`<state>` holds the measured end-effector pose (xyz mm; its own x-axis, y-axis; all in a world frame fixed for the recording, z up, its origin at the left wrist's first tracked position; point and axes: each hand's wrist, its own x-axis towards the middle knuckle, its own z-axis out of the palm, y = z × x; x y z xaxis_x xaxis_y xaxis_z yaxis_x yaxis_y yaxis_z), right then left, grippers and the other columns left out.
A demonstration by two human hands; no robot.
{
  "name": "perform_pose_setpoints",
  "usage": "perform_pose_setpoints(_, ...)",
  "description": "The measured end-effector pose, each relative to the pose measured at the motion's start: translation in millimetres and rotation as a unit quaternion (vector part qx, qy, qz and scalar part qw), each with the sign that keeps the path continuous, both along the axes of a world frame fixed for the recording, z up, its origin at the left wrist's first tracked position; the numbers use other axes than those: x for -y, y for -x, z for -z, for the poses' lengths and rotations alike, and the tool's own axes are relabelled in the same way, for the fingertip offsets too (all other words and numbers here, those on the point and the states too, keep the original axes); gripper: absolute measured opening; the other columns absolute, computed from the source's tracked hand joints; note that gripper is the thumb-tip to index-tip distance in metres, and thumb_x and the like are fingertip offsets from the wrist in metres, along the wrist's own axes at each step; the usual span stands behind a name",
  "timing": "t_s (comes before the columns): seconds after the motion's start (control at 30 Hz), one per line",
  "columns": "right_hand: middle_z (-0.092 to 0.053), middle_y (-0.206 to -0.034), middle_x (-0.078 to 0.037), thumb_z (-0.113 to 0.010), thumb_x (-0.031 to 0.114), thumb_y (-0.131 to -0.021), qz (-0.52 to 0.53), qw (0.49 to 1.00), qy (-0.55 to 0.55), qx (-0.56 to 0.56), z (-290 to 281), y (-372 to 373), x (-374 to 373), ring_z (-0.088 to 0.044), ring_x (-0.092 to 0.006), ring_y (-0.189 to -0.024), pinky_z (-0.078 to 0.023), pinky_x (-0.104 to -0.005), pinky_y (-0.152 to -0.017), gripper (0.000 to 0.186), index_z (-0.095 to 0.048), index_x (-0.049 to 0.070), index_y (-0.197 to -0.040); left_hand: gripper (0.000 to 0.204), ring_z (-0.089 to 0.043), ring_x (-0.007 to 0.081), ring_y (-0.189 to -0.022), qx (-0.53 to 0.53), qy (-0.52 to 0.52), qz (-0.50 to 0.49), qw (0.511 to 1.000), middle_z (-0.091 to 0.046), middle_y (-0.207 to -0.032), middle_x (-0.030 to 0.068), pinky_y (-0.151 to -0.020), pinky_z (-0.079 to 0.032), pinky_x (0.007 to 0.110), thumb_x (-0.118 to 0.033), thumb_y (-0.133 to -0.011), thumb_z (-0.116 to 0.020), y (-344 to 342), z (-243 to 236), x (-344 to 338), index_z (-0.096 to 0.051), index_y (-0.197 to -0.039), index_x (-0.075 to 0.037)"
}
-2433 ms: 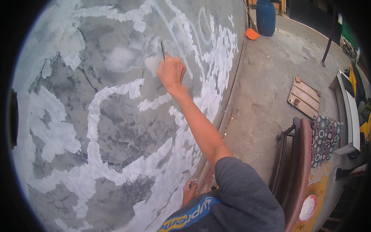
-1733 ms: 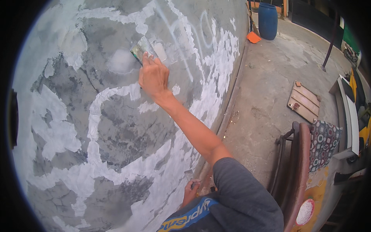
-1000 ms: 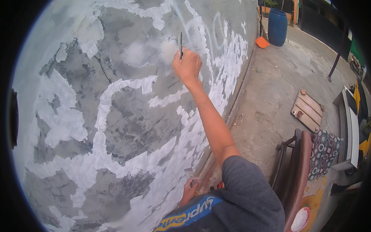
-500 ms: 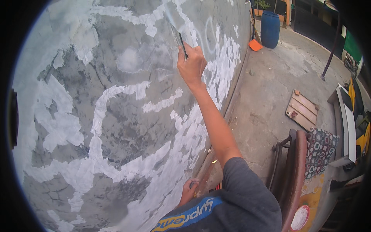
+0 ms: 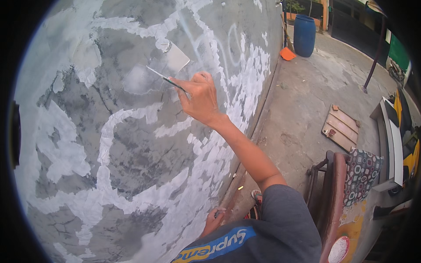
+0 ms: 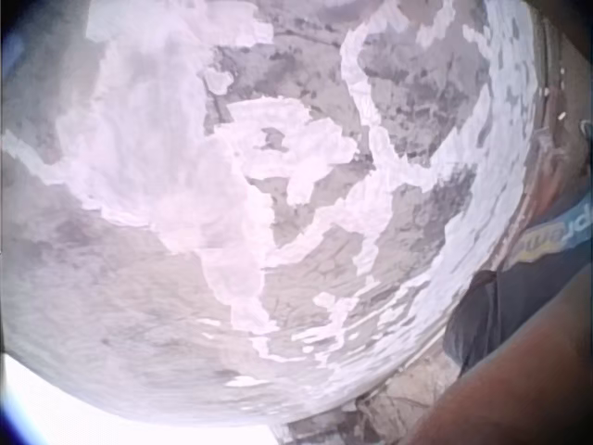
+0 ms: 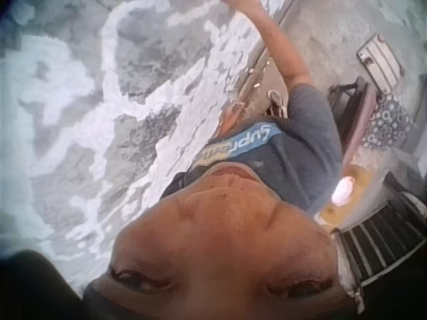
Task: The person applies white plaster to a concrete wall using a trowel and a smaller putty knife. They repeatedly scoop plaster from a bucket, transfer it to the trowel, and spread it across the wall surface in broad strokes.
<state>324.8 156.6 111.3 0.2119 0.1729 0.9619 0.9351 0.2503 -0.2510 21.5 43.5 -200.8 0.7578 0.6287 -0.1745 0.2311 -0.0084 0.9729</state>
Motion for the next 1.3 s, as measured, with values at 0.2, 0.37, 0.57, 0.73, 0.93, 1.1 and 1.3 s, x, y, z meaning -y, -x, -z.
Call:
perform_pose_setpoints(0.2, -0.052, -0.052, -0.017, -0.063, 0.015, -0.082, 0.128, 0.962, 0.031, -0.241, 3, -92, -30, -0.053, -0.0367, -0.055, -0.041, -0.0444, -0.061, 0.017, -0.065, 0.0, -0.075, 0.016, -0.057, 0.0108, -0.09, -0.043, 0.085, -0.003, 0.995, -0.064, -0.096, 0.0041, -0.082, -0.044, 0.024, -0.01, -0.091, -0.06, -25, -49, 7, -0.063, -0.103, -0.001)
perform_pose_setpoints(0.37, -0.056, -0.056, -0.021, -0.06, 0.017, -0.083, 0.14, 0.95, 0.024, -0.277, 0, -84, -58, -0.057, -0.04, -0.056, -0.043, -0.0462, -0.058, 0.023, -0.062, -0.002, -0.071, 0.015, -0.057, 0.0102, -0.09, 0.005, 0.023, -0.026, 0.999, -0.064, -0.095, 0.0035, -0.082, -0.044, 0.024, -0.01, -0.09, -0.06, -5, -25, 6, -0.063, -0.103, -0.002)
perform_pose_setpoints(0.57, -0.056, -0.056, -0.017, -0.06, 0.022, -0.085, 0.116, 0.955, 0.008, -0.271, -23, -59, -62, -0.054, -0.0349, -0.053, -0.042, -0.042, -0.055, 0.03, -0.059, -0.002, -0.069, 0.016, -0.057, 0.0105, -0.09, 0.001, 0.028, -0.074, 0.997, -0.065, -0.094, 0.003, -0.083, -0.043, 0.025, -0.011, -0.09, -0.061, 14, -21, 2, -0.063, -0.103, -0.002)
perform_pose_setpoints(0.73, -0.053, -0.053, -0.016, -0.06, 0.02, -0.084, 0.09, 0.962, 0.001, -0.258, -54, -23, -56, -0.051, -0.0323, -0.049, -0.04, -0.0408, -0.053, 0.029, -0.058, -0.003, -0.067, 0.017, -0.057, 0.0105, -0.09, -0.006, 0.022, -0.066, 0.998, -0.065, -0.094, 0.0026, -0.083, -0.043, 0.025, -0.012, -0.09, -0.061, 18, -29, 1, -0.064, -0.103, -0.002)
perform_pose_setpoints(0.93, -0.055, -0.058, -0.013, -0.062, 0.013, -0.083, 0.108, 0.984, -0.068, -0.121, -65, 13, -58, -0.05, -0.0291, -0.055, -0.045, -0.0407, -0.062, 0.016, -0.064, -0.001, -0.076, 0.016, -0.058, 0.0112, -0.089, 0.01, 0.013, -0.042, 0.999, -0.065, -0.094, 0.0034, -0.082, -0.045, 0.025, -0.012, -0.09, -0.062, 13, -17, -3, -0.064, -0.103, -0.002)
perform_pose_setpoints(1.1, -0.059, -0.061, -0.013, -0.062, 0.003, -0.08, 0.019, 0.997, -0.07, 0.029, -51, 56, -25, -0.054, -0.0262, -0.067, -0.046, -0.0419, -0.09, 0.026, -0.067, -0.004, -0.105, 0.016, -0.059, 0.0111, -0.088, 0.027, -0.007, -0.015, 1.0, -0.065, -0.095, 0.004, -0.081, -0.046, 0.025, -0.011, -0.089, -0.062, 7, -9, -2, -0.063, -0.102, -0.002)
perform_pose_setpoints(1.3, -0.056, -0.06, -0.01, -0.064, 0.011, -0.085, 0.019, 0.97, -0.116, -0.214, -26, -8, -16, -0.052, -0.0242, -0.064, -0.044, -0.0365, -0.089, 0.013, -0.071, 0.001, -0.092, 0.016, -0.059, 0.0124, -0.087, 0.025, 0.0, -0.011, 1.0, -0.064, -0.093, 0.0046, -0.08, -0.046, 0.026, -0.012, -0.09, -0.061, 0, -26, 1, -0.063, -0.102, -0.001)
